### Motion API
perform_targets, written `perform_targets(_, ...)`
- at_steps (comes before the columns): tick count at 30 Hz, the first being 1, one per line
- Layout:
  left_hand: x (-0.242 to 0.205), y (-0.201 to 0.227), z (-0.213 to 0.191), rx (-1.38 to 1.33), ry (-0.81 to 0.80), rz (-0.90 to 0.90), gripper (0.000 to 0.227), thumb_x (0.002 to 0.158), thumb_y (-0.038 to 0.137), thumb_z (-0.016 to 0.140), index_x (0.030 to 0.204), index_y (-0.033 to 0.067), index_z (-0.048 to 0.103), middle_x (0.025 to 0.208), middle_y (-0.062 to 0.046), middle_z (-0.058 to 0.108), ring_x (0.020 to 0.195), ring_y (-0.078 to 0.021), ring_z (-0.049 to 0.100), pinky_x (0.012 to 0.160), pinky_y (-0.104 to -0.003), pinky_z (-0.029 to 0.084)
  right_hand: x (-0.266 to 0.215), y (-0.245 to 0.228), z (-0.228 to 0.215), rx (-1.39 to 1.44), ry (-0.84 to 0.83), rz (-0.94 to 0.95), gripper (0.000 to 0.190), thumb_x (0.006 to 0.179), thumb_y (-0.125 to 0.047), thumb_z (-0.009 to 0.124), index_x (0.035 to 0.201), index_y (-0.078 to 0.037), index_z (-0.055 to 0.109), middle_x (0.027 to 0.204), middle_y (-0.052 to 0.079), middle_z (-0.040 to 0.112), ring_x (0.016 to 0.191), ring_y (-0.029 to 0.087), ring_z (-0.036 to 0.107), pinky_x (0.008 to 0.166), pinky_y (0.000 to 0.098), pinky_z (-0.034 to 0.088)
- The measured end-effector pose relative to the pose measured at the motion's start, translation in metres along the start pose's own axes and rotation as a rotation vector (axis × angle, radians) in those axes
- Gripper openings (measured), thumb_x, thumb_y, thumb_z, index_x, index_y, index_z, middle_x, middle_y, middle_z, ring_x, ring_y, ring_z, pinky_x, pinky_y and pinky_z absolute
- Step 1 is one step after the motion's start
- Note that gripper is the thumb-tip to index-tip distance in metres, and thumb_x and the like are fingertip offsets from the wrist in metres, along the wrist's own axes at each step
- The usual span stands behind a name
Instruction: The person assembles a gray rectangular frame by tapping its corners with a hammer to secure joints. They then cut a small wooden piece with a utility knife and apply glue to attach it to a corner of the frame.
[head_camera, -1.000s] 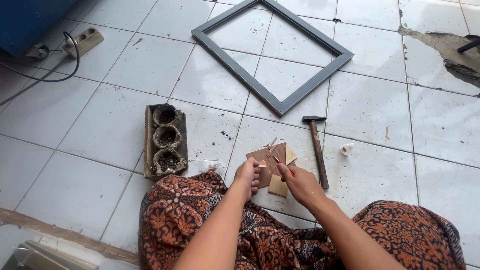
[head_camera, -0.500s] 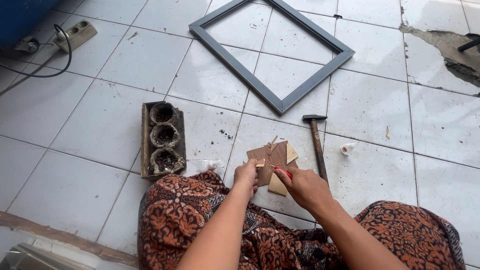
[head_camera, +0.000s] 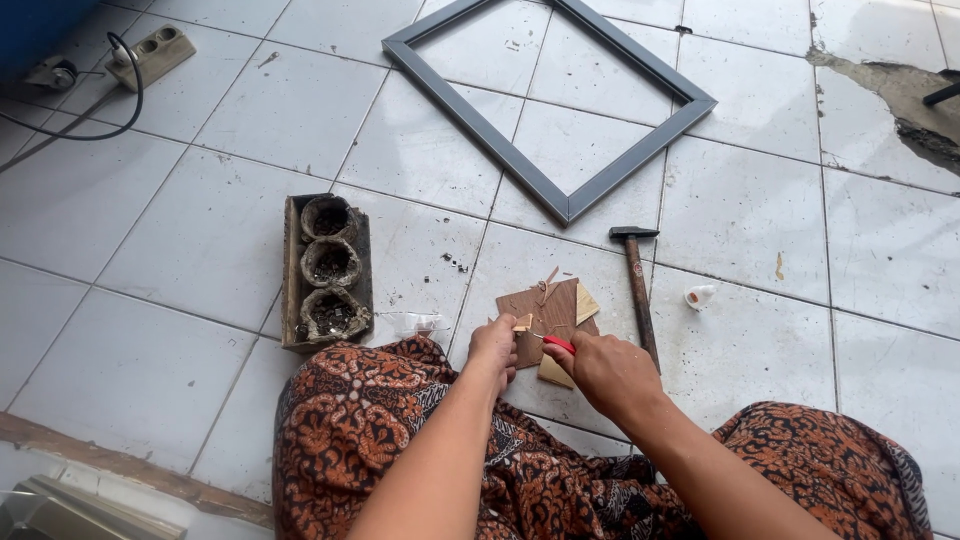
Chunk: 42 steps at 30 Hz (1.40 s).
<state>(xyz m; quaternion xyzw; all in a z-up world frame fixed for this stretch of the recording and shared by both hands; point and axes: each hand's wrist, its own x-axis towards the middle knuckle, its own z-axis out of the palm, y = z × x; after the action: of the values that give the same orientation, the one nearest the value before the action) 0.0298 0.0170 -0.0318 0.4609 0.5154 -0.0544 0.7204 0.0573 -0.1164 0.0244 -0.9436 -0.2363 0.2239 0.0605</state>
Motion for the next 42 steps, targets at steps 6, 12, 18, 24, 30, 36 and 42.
perform_targets(6,0.003,-0.003,0.001,-0.003,-0.001,-0.001,0.023,0.070,0.023,0.051,0.052,0.0139,0.040,0.041,0.006,0.023,0.028,-0.0017,0.022,0.029,-0.017,0.017,0.007,-0.001,0.006,-0.067,0.018,-0.010,0.051,0.089,-0.049,0.031,0.082,-0.008,0.061,0.065,0.016,0.061,0.069,0.032,0.065,0.062,0.0405,0.051)
perform_targets(12,0.001,-0.004,0.000,-0.010,-0.001,0.007,0.024,0.070,0.022,0.051,0.051,0.0142,0.040,0.040,0.006,0.024,0.027,-0.0016,0.023,0.028,-0.017,0.017,0.023,0.002,0.011,-0.094,0.015,0.004,0.049,0.091,-0.045,0.033,0.082,-0.007,0.062,0.064,0.014,0.061,0.067,0.030,0.066,0.060,0.0372,0.052)
perform_targets(18,0.004,-0.003,0.003,-0.020,-0.003,0.012,0.024,0.072,0.022,0.050,0.051,0.0144,0.040,0.040,0.006,0.023,0.027,-0.0015,0.022,0.028,-0.017,0.017,0.018,0.003,0.004,-0.008,0.023,0.001,0.052,0.090,-0.048,0.034,0.080,-0.007,0.064,0.063,0.015,0.061,0.066,0.032,0.065,0.059,0.0393,0.052)
perform_targets(24,0.006,-0.005,0.002,0.005,-0.001,0.016,0.023,0.072,0.021,0.050,0.052,0.0141,0.041,0.039,0.006,0.023,0.026,-0.0019,0.022,0.028,-0.017,0.017,0.007,0.000,0.006,-0.025,-0.029,0.012,0.056,0.089,-0.052,0.028,0.084,-0.007,0.062,0.066,0.015,0.061,0.070,0.033,0.065,0.064,0.0415,0.052)
perform_targets(30,0.008,-0.006,0.000,0.000,-0.004,0.001,0.022,0.071,0.022,0.051,0.053,0.0126,0.043,0.040,0.006,0.024,0.027,-0.0017,0.024,0.028,-0.017,0.018,0.016,-0.002,0.008,-0.060,0.004,0.012,0.053,0.089,-0.050,0.030,0.083,-0.008,0.061,0.066,0.014,0.061,0.071,0.030,0.066,0.064,0.0389,0.052)
perform_targets(36,0.009,-0.010,0.001,-0.002,0.001,0.018,0.021,0.071,0.021,0.051,0.053,0.0115,0.044,0.040,0.005,0.025,0.027,-0.0020,0.025,0.028,-0.017,0.019,0.015,-0.004,0.007,-0.088,0.004,-0.007,0.050,0.090,-0.048,0.032,0.085,-0.007,0.061,0.069,0.015,0.062,0.072,0.031,0.066,0.064,0.0397,0.052)
perform_targets(42,0.005,-0.007,0.002,0.003,-0.007,0.029,0.023,0.072,0.021,0.051,0.053,0.0131,0.042,0.039,0.006,0.024,0.026,-0.0021,0.024,0.028,-0.017,0.017,0.030,0.003,0.014,-0.141,0.013,0.011,0.054,0.089,-0.051,0.030,0.085,-0.006,0.061,0.070,0.014,0.063,0.072,0.029,0.066,0.063,0.0392,0.052)
